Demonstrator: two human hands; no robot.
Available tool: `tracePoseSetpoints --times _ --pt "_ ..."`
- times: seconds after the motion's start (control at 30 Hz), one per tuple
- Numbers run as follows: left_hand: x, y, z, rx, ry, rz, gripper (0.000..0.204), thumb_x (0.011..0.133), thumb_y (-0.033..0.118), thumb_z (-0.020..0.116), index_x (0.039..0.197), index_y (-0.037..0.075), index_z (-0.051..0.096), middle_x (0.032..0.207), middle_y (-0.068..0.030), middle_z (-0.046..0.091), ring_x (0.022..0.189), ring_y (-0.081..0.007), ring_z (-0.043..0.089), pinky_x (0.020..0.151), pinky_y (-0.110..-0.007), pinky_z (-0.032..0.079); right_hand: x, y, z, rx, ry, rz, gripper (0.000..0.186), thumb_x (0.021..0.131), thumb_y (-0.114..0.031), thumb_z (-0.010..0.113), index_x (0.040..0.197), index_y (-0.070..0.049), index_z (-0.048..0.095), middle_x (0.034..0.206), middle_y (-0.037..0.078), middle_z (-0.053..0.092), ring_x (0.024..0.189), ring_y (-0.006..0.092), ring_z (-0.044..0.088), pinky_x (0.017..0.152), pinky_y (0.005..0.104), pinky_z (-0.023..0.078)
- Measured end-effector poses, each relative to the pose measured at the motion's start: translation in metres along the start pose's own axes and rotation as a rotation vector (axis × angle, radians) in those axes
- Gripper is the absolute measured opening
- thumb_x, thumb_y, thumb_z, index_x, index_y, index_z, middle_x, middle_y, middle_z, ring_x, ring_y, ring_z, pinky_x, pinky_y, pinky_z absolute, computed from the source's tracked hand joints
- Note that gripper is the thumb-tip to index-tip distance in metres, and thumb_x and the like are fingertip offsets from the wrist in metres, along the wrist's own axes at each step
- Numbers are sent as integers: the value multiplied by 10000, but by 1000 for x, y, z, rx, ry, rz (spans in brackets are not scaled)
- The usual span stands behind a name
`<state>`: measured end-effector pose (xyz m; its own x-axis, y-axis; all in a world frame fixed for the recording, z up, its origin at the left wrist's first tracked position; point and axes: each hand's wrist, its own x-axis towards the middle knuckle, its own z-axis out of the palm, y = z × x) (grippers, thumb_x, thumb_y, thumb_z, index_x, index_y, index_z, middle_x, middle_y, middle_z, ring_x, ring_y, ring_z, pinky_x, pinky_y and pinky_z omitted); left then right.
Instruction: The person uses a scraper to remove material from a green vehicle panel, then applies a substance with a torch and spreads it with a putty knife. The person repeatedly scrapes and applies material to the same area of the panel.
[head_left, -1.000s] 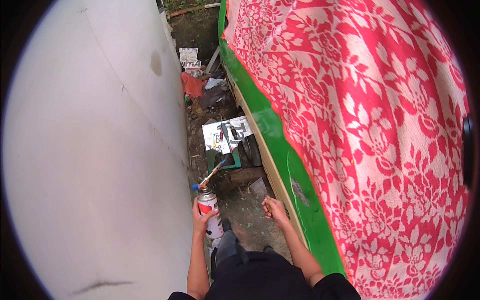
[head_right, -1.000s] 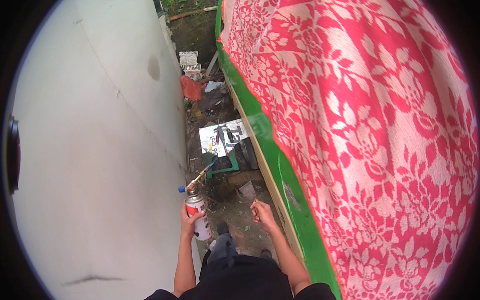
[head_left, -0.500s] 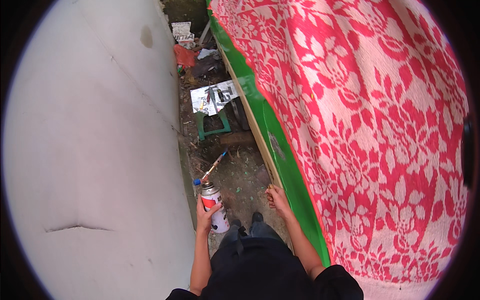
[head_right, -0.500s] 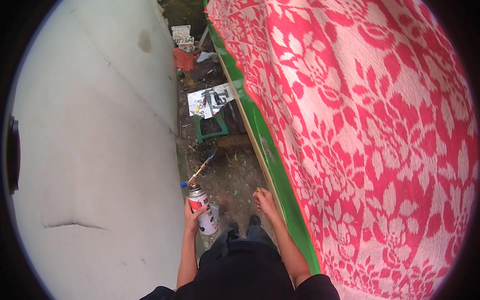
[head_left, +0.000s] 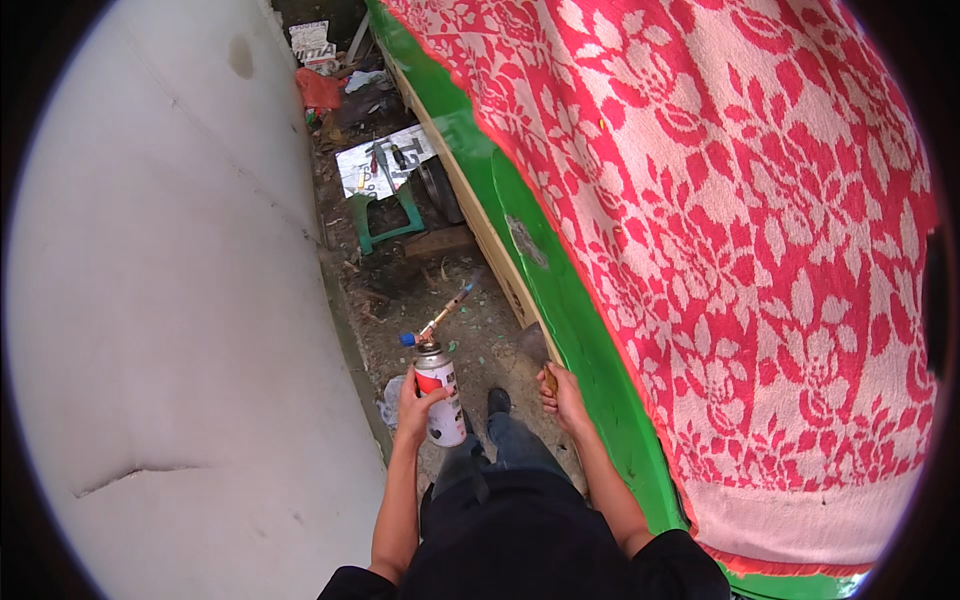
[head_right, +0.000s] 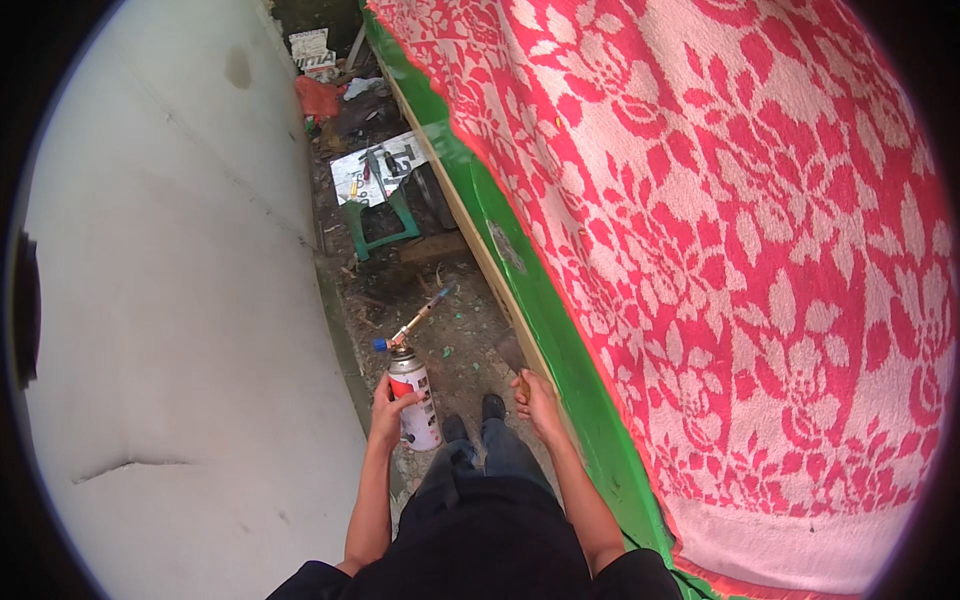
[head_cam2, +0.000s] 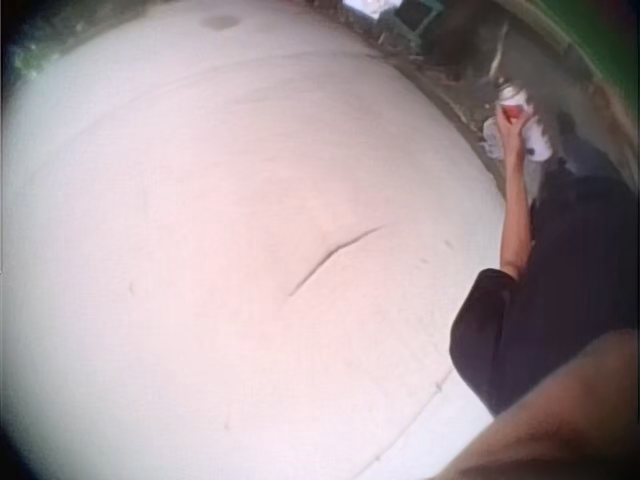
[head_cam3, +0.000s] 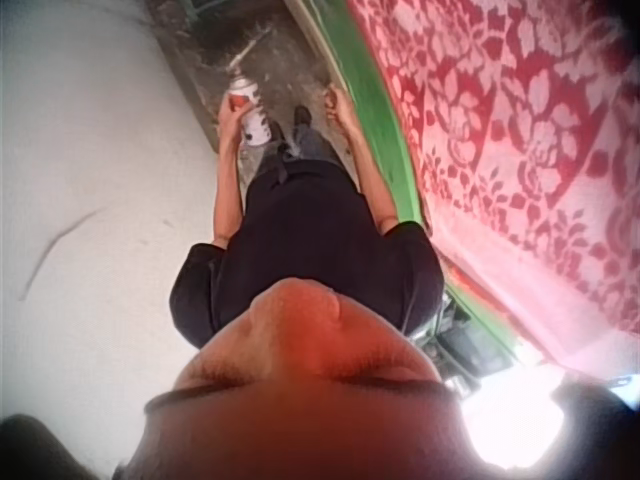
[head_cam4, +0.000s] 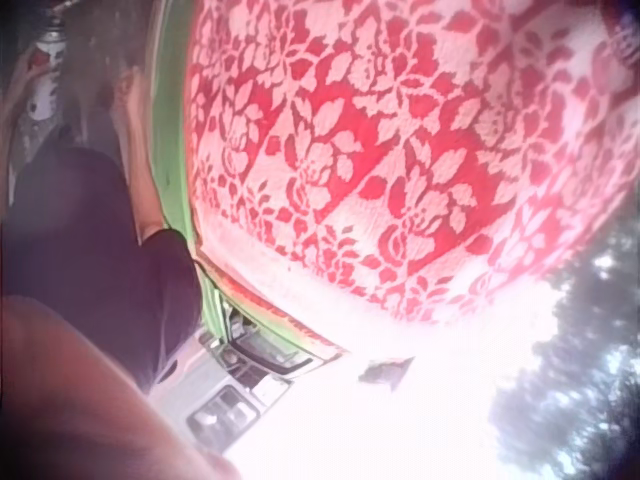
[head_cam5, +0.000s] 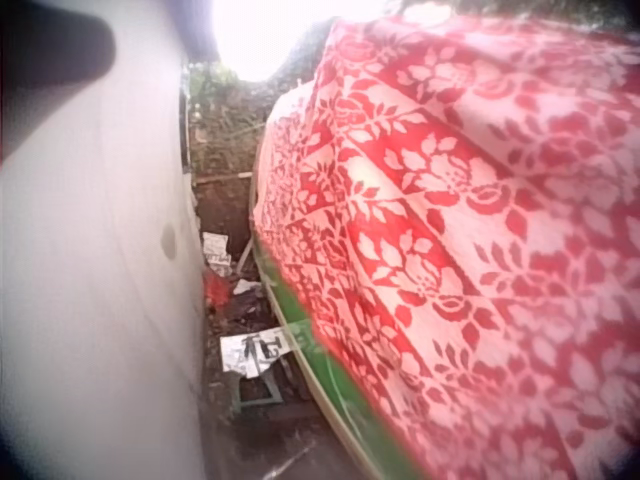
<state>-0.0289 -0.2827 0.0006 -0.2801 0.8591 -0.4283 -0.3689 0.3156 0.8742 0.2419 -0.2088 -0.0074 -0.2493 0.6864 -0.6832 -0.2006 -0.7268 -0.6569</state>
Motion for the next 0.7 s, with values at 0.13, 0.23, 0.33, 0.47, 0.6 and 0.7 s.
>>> tracePoseSetpoints --times 0.13,0.23,0.33,0.47,0.6,0.7 --pt "14 -11 6 54 -14 21 528 709 77 723 1205 50 546 1000 -58 659 886 -166 640 805 -308 511 -5 -2 -1 -2 40 -48 311 1037 -387 493 924 -99 518 616 -48 393 447 39 309 403 212 230" --pt "20 -16 20 62 8 -21 476 703 79 694 1158 49 557 966 -49 650 853 -162 631 777 -302 506 -11 -11 1 -3 74 -55 303 1038 -385 499 925 -105 517 611 -51 395 445 37 308 400 213 228" --pt "38 -17 30 100 -5 -17 420 708 99 699 1101 49 562 942 -46 644 823 -156 621 755 -299 501 1 -13 -2 1 73 -61 285 1038 -372 503 927 -110 510 604 -52 394 433 32 295 390 210 220" --pt "60 -19 46 298 17 80 363 745 145 753 1040 49 565 929 -48 641 802 -138 607 736 -293 493 22 -12 -13 -22 40 -79 267 1036 -359 505 930 -114 506 592 -54 388 419 27 277 378 207 206" --pt "82 -27 59 242 68 23 388 771 204 833 1018 51 577 892 -36 657 769 -131 606 710 -301 496 36 -16 -19 -51 30 -112 262 1038 -350 501 932 -110 506 590 -54 385 420 31 280 380 219 219" --pt "90 -26 72 280 97 13 395 764 227 838 1008 45 587 885 -49 679 762 -137 621 704 -312 508 38 -18 -21 -58 87 -72 266 1043 -347 488 933 -105 503 584 -57 365 423 37 279 384 227 219"
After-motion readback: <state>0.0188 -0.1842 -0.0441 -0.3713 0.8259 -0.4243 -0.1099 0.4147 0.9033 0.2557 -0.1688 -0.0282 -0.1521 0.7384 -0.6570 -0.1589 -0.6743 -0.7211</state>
